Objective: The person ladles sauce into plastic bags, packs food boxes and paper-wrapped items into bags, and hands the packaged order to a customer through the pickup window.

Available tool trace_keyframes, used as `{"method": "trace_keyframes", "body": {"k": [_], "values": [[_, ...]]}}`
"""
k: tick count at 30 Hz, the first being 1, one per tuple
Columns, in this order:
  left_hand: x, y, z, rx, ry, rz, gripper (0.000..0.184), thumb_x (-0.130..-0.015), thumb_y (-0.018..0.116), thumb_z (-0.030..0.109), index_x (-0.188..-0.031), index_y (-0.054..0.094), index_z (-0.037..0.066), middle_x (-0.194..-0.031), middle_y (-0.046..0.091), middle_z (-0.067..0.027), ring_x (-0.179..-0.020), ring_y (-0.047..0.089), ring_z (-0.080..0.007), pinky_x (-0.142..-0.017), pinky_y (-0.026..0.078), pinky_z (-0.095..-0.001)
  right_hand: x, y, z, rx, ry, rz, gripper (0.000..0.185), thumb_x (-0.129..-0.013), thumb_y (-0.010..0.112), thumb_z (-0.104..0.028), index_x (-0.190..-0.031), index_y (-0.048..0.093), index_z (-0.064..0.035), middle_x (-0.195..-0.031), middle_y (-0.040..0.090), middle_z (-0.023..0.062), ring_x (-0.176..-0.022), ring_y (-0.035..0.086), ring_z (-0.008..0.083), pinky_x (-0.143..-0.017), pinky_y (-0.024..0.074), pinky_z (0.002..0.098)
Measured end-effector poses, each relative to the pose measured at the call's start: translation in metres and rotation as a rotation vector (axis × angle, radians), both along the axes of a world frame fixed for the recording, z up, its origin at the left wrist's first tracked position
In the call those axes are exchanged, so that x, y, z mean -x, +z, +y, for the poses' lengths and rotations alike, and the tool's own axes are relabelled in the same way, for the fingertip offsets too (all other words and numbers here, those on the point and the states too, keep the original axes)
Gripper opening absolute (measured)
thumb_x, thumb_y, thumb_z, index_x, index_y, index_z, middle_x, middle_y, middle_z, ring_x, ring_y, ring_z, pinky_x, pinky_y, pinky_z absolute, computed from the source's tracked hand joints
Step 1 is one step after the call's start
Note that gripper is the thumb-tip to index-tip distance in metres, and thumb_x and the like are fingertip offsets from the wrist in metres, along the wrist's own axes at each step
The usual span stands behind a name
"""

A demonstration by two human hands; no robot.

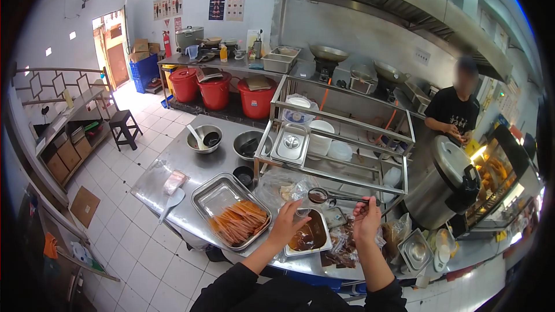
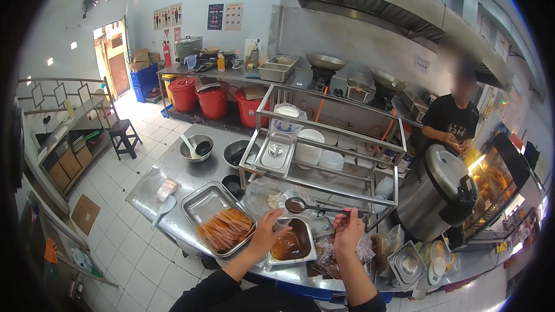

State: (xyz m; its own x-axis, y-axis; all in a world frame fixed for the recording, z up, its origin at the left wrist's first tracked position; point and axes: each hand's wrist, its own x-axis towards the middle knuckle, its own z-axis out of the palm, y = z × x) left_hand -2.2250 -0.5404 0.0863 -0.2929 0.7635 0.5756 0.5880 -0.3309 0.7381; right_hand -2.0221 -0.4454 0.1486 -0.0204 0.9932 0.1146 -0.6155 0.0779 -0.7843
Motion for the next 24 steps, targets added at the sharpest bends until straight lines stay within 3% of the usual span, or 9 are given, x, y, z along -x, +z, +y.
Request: {"method": "trace_keyframes", "body": {"k": [8, 10, 17, 19, 21, 24], "values": [[-0.017, 0.019, 0.005, 0.047, -0.014, -0.136, 0.051, -0.078, 0.074, 0.023, -0.118, 0.052, -0.001, -0.109, 0.055, -0.0146, -0.102, 0.056, -0.0290, -0.087, 0.045, -0.0347, 0.006, 0.019, -0.009, -0.169, -0.053, -0.085, 0.032, -0.098, 0.048, -0.030, -0.091, 0.056, -0.0005, -0.069, 0.061, 0.0096, -0.056, 0.054, 0.0131, -0.052, 0.0452, 0.0263], [-0.017, 0.019, 0.008, 0.000, 0.006, -0.136, 0.042, -0.076, 0.076, 0.023, -0.107, 0.058, 0.000, -0.100, 0.057, -0.0130, -0.093, 0.058, -0.0269, -0.083, 0.046, -0.0346, 0.006, 0.024, -0.012, -0.235, -0.068, -0.110, 0.032, -0.099, 0.047, -0.030, -0.091, 0.056, -0.0006, -0.069, 0.061, 0.0099, -0.056, 0.055, 0.0132, -0.053, 0.0452, 0.0264], [-0.015, 0.032, 0.003, -0.004, -0.021, -0.214, 0.042, -0.076, 0.076, 0.022, -0.107, 0.058, 0.000, -0.098, 0.057, -0.0123, -0.091, 0.058, -0.0265, -0.079, 0.048, -0.0336, 0.000, 0.037, -0.021, -0.489, -0.106, -0.266, 0.029, -0.100, 0.043, -0.025, -0.091, 0.054, 0.0003, -0.070, 0.061, 0.0104, -0.058, 0.056, 0.0138, -0.056, 0.0452, 0.0257], [-0.014, 0.035, 0.001, 0.010, -0.044, -0.181, 0.045, -0.078, 0.074, 0.022, -0.110, 0.055, -0.003, -0.103, 0.057, -0.0140, -0.098, 0.056, -0.0294, -0.086, 0.044, -0.0348, -0.002, 0.039, -0.023, -0.533, -0.115, -0.304, 0.028, -0.101, 0.042, -0.023, -0.091, 0.054, 0.0006, -0.071, 0.061, 0.0106, -0.059, 0.056, 0.0143, -0.056, 0.0455, 0.0256], [-0.014, 0.032, 0.004, -0.025, -0.015, -0.152, 0.044, -0.077, 0.075, 0.023, -0.109, 0.057, -0.002, -0.101, 0.058, -0.0131, -0.095, 0.057, -0.0282, -0.083, 0.046, -0.0339, -0.003, 0.039, -0.024, -0.643, -0.161, -0.352, 0.027, -0.100, 0.042, -0.021, -0.091, 0.054, 0.0013, -0.075, 0.060, 0.0109, -0.061, 0.059, 0.0156, -0.057, 0.0468, 0.0257], [-0.013, 0.033, 0.003, -0.055, -0.001, -0.140, 0.042, -0.076, 0.076, 0.023, -0.107, 0.059, -0.001, -0.099, 0.059, -0.0124, -0.093, 0.059, -0.0275, -0.081, 0.047, -0.0331, -0.003, 0.049, -0.032, -0.769, -0.199, -0.416, 0.030, -0.100, 0.043, -0.025, -0.090, 0.054, 0.0013, -0.078, 0.059, 0.0130, -0.059, 0.057, 0.0167, -0.057, 0.0471, 0.0267]]}}
